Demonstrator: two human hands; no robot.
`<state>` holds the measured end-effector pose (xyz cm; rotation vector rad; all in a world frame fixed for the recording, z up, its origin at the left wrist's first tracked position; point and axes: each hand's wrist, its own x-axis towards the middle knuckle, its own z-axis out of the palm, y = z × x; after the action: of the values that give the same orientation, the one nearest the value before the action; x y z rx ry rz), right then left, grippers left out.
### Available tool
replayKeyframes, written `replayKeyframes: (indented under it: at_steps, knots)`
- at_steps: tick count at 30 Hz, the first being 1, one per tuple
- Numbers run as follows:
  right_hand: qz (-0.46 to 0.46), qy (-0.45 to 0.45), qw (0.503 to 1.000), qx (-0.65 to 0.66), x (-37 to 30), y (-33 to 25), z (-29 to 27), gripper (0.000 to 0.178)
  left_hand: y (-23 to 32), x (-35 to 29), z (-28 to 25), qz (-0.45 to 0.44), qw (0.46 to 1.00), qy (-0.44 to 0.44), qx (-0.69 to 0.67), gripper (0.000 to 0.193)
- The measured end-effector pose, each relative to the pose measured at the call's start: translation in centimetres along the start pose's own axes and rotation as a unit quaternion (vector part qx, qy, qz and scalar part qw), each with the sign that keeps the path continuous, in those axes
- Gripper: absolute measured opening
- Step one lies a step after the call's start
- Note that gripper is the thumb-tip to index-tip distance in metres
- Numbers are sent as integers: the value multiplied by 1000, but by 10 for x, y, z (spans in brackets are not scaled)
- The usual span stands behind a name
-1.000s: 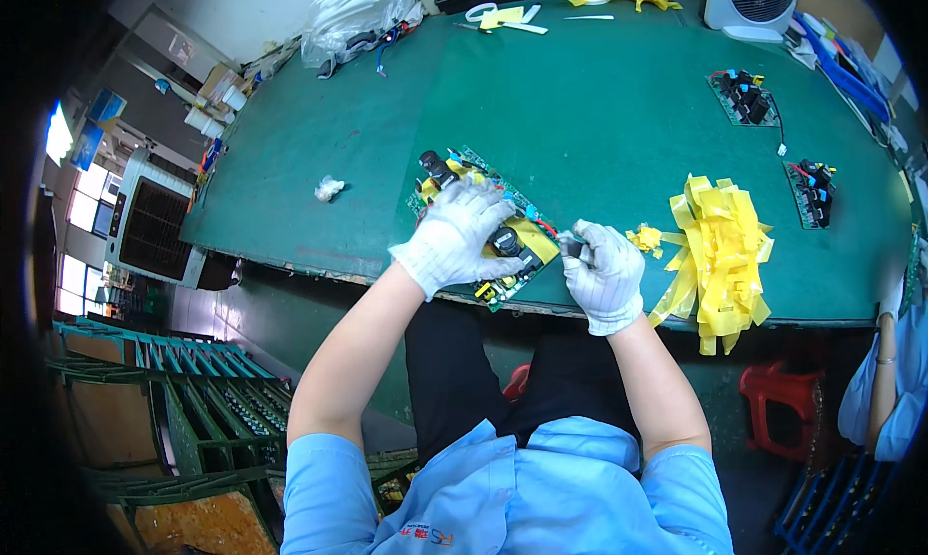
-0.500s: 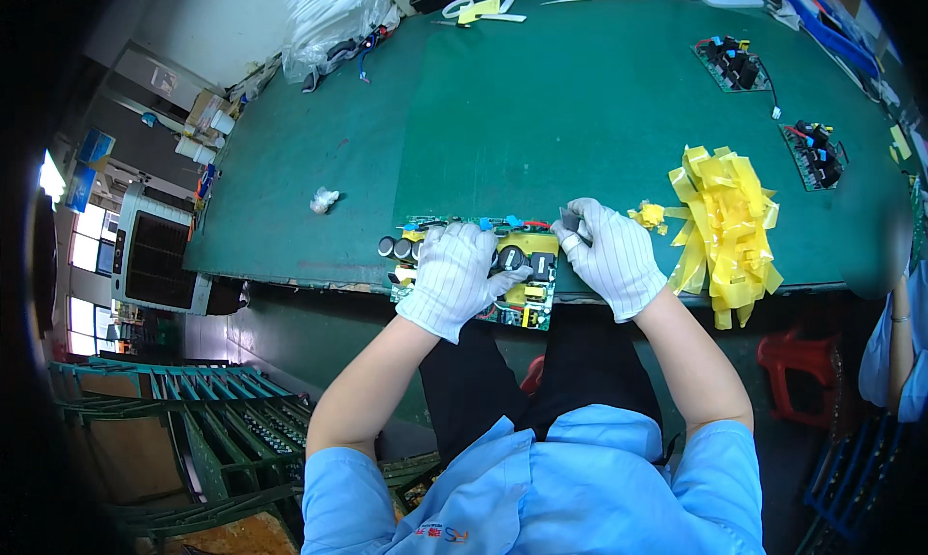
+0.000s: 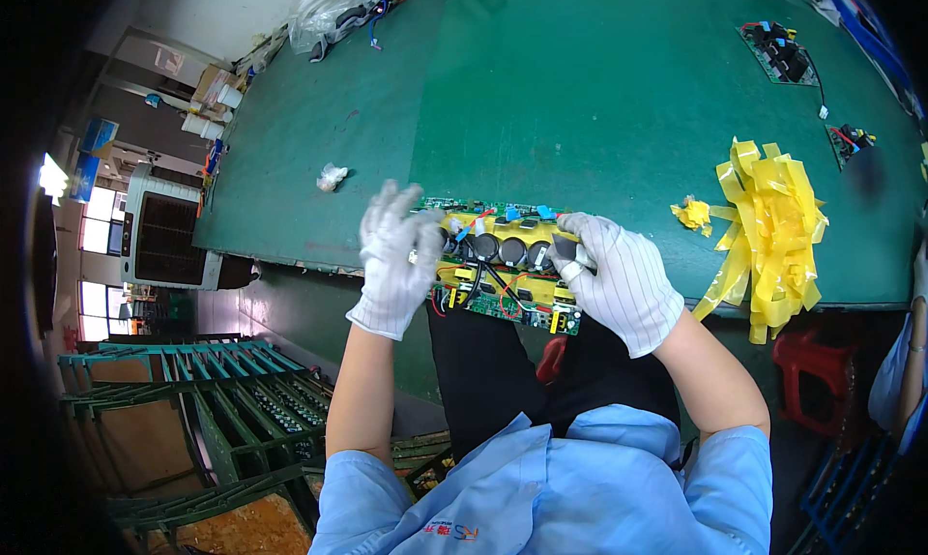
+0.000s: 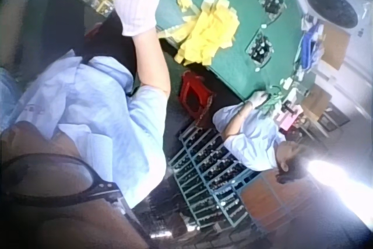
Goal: Assembling electronic components and applying yellow adhesive tape to circuit boards.
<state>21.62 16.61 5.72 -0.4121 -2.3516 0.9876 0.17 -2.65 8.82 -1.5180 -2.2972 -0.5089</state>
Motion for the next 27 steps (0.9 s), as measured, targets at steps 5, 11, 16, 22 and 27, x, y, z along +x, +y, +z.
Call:
replayKeyframes:
  at_steps: [5, 11, 16, 22, 27]
  knots:
    - [15, -23, 1000, 0, 2, 2, 5, 30, 5, 11, 3, 26, 987, -156, -26, 36]
    - [44, -21, 999, 3, 5, 8, 10, 29, -1, 33, 2, 102, 964, -243, 18, 32]
    - [110, -48, 993, 9, 11, 8, 13, 30, 17, 43, -28, 146, 971, -190, 6, 20]
    - [94, -25, 995, -8, 7, 12, 10, 30, 55, -10, -82, 85, 947, -308, 41, 17]
    - [123, -18, 992, 13, 31, -14, -8, 27, 40, -137, -29, -85, 928, -360, -54, 27]
